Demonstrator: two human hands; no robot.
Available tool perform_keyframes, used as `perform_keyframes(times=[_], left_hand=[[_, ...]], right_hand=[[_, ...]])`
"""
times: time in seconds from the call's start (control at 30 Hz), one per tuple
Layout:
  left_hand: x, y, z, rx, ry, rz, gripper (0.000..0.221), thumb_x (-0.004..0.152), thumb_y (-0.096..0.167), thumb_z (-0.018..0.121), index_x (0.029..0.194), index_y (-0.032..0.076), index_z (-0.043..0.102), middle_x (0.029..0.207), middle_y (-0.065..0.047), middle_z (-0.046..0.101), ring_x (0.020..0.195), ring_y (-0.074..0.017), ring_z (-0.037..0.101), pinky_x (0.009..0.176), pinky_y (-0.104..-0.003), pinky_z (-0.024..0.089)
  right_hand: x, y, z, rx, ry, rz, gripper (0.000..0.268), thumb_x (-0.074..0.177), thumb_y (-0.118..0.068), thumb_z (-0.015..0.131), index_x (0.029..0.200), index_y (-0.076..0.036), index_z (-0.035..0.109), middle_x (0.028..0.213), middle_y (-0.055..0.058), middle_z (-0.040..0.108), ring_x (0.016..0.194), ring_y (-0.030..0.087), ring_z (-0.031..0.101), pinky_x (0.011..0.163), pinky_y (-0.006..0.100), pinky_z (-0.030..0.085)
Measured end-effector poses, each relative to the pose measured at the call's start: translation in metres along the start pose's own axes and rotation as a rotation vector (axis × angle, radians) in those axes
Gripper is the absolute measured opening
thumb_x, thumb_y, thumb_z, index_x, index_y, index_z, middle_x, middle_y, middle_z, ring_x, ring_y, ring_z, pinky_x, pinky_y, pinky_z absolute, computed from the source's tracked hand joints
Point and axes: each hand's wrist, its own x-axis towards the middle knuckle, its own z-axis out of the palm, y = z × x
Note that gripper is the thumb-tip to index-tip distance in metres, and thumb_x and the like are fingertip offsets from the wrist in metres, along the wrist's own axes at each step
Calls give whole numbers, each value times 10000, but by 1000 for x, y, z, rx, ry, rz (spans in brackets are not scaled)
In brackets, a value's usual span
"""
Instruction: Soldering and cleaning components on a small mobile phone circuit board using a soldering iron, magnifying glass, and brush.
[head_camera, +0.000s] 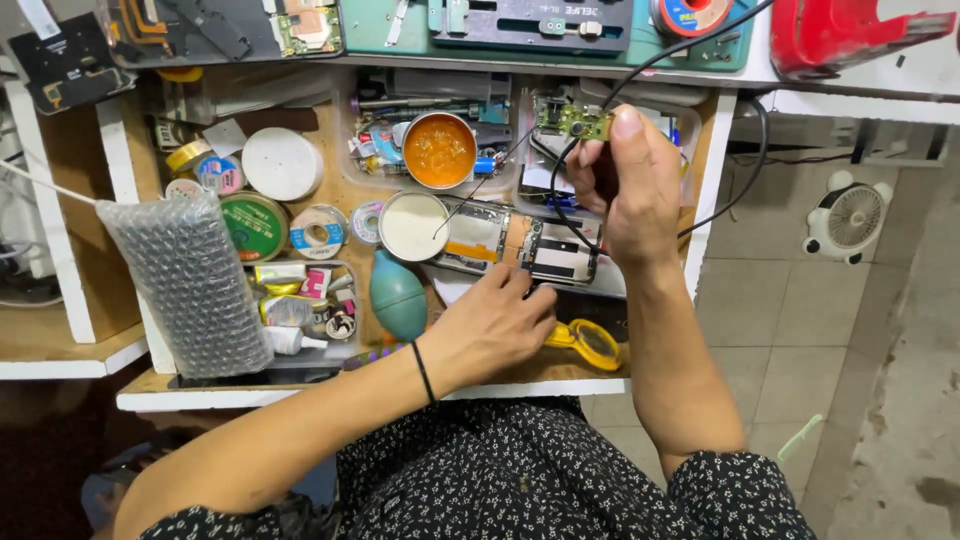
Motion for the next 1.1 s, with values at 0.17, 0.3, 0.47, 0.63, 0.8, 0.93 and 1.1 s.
perform_keyframes(times=[0.17, 0.3, 0.47, 0.63, 0.8, 0.93, 1.1], left_hand=[[-23, -24, -83, -254, -185, -58, 145, 903, 78, 625, 1048, 85, 627, 867, -67, 560, 609, -292, 597, 607, -446, 453], [-36, -52, -163, -813, -29, -181, 431, 1026, 176, 616, 1422, 63, 488, 984, -71, 682, 726, -230, 684, 656, -409, 551], [-21, -75, -128, -724, 440, -453, 359, 962, 322, 692, 1237, 91, 694, 991, -50, 796, 602, -72, 659, 570, -218, 525], [-2, -85, -89, -699, 499, -517, 304, 981, 194, 741, 1250, 61, 692, 1046, -108, 802, 709, -114, 709, 682, -251, 564], [-5, -88, -75, -628, 551, -495, 282, 950, 143, 771, 1180, -10, 714, 1109, -145, 777, 830, -196, 787, 731, -285, 601], [-1, -86, -78, -586, 540, -498, 270, 965, 205, 746, 1164, 25, 723, 1015, -115, 798, 681, -177, 732, 621, -304, 537], [-2, -87, -81, -585, 529, -487, 290, 977, 238, 719, 1175, 26, 712, 979, -117, 801, 672, -179, 723, 633, -297, 525]], right_hand=[[1, -15, 5, 22, 0, 110, 377, 1062, -354, 431, 828, -93, 568, 614, 51, 464, 487, 98, 379, 428, 207, 294], [2, -18, 12, -11, 15, 230, 368, 1031, -399, 464, 840, -109, 586, 664, 12, 460, 555, 94, 406, 470, 201, 276], [4, 0, 9, -11, -64, 127, 214, 1053, -279, 504, 918, -115, 530, 815, 16, 510, 725, 111, 473, 621, 239, 383], [1, 25, 2, 17, -48, 108, 241, 932, -203, 570, 1071, -15, 627, 984, 62, 657, 950, 188, 652, 844, 320, 615], [7, 12, 6, -175, 26, 114, 378, 1112, -355, 354, 778, -179, 366, 705, -42, 351, 667, 79, 321, 650, 252, 307], [6, 12, 5, -125, 25, 147, 347, 1102, -360, 389, 799, -193, 357, 747, -71, 336, 693, 55, 291, 645, 243, 278], [6, 15, 4, -131, 8, 118, 355, 1100, -377, 397, 798, -191, 374, 744, -69, 351, 689, 59, 302, 649, 246, 286]])
